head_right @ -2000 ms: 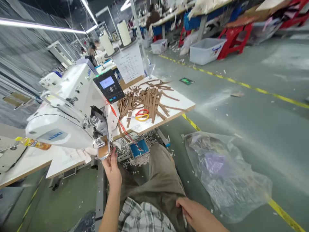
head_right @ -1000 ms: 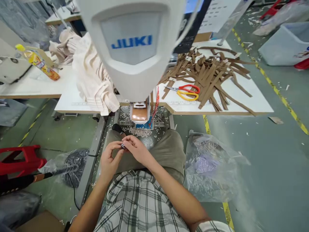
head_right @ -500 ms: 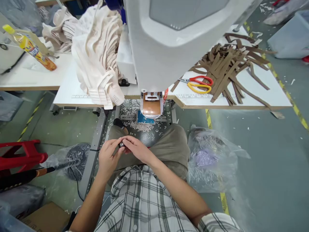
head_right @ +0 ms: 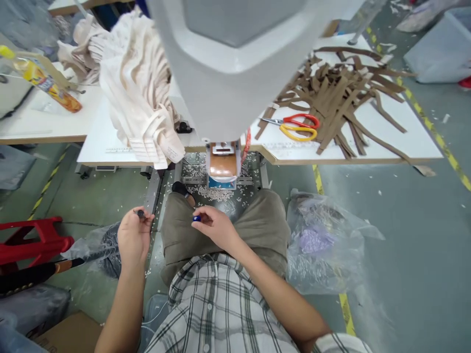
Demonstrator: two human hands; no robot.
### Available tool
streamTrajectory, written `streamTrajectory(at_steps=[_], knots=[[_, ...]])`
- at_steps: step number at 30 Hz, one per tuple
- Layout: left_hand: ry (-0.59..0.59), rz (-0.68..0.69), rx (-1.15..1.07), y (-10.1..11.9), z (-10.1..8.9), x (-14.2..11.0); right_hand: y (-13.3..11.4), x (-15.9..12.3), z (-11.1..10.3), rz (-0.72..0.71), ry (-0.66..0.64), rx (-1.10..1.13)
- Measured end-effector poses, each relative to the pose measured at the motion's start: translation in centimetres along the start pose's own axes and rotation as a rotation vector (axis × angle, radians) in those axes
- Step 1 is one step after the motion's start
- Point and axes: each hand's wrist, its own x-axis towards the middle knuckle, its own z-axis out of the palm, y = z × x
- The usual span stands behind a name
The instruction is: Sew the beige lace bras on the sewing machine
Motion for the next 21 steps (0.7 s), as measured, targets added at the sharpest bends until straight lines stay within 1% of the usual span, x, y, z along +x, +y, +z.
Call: streamTrajectory(at_steps=[1, 3, 6, 9, 12, 15, 17, 19, 21], knots=[[0.046, -0.027, -0.069, 0.3, -0.4, 1.3, 0.8, -0.1, -0.2, 0.032, 0.016, 0.002], [0.122, -0.096, -0.154, 1.0, -1.8, 4.8, 2.3, -0.2, -0.6, 0.112, 0.041, 0.041], [0.187, -0.197, -0.214, 2.0, -4.5, 11.4, 4.1, -0.7, -1.1, 0.244, 0.037, 0.129], [0.198, -0.282, -0.275, 2.8, -6.8, 17.8, 5.2, -1.7, -1.2, 0.357, 0.05, 0.148], [0.161, -0.324, -0.329, 2.8, -7.4, 22.7, 6.3, -2.6, -1.1, 0.399, 0.108, 0.121], [0.136, -0.29, -0.389, 2.2, -7.3, 26.1, 7.4, -2.8, -0.8, 0.418, 0.14, 0.069], [0.138, -0.262, -0.412, 1.5, -7.6, 27.4, 7.8, -2.4, -0.6, 0.435, 0.137, 0.023], [0.149, -0.252, -0.408, 0.8, -8.5, 27.8, 7.8, -1.9, -0.2, 0.437, 0.129, -0.012], [0.161, -0.248, -0.38, 0.1, -9.9, 27.4, 7.7, -1.2, 0.4, 0.425, 0.115, -0.044]])
